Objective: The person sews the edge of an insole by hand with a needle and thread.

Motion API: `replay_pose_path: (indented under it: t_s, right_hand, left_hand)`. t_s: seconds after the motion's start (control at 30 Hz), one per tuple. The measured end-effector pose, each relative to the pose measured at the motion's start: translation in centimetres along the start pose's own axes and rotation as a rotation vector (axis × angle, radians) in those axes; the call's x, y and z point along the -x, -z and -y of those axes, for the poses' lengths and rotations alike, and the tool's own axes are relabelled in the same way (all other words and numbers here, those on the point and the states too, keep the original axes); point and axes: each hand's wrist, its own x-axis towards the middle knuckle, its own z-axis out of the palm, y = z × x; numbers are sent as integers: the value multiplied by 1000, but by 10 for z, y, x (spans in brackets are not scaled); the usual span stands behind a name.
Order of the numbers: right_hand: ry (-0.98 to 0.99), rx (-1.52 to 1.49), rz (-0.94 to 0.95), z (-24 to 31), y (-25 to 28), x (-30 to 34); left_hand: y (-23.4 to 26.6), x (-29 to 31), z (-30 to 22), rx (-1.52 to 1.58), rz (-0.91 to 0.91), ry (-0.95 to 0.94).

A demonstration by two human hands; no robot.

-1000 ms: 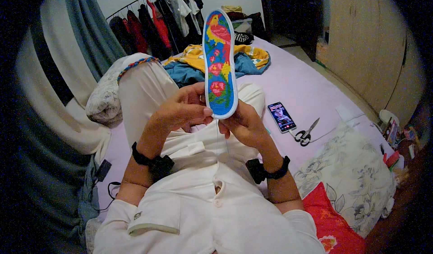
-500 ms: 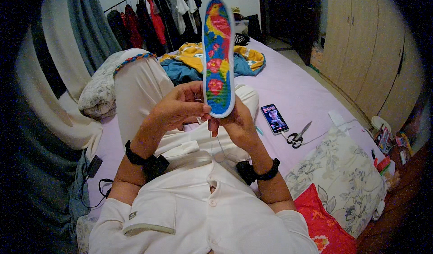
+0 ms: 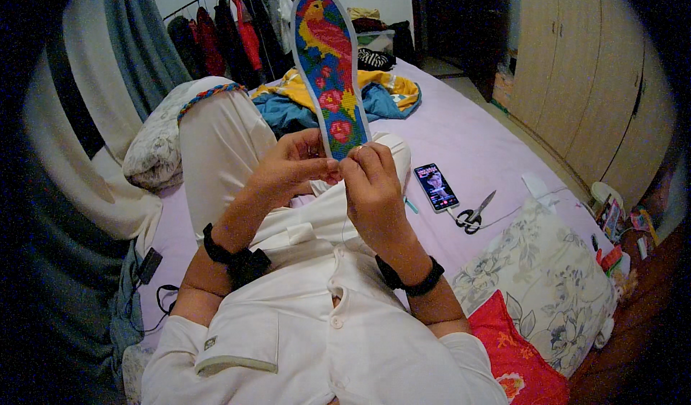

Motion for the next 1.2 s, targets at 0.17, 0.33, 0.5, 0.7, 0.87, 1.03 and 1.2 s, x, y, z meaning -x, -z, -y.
replay_pose_path:
  t_s: [0.17, 0.33, 0.5, 0.7, 0.87, 1.03, 1.2]
  right_hand:
    - [-567, -1136, -172, 8, 29, -5]
    - [-596, -1087, -378, -60, 108, 4]
    - [-568, -733, -921, -154, 226, 85]
    - [-512, -344, -934, -127, 186, 55]
    - [-459, -173, -479, -43, 89, -5]
    - [-254, -189, -122, 3, 53, -4]
    - [-132, -184, -112, 6, 37, -3]
  left_hand:
    - [13, -8, 7, -8, -104, -43]
    - [54, 7, -30, -52, -332, -193]
    - [99, 31, -68, -97, -629, -424]
    - [65, 12, -51, -69, -414, -289]
    - [25, 4, -19, -39, -218, -134]
    - [3, 2, -11, -23, -143, -24]
    - [-8, 4, -10, -51, -96, 1]
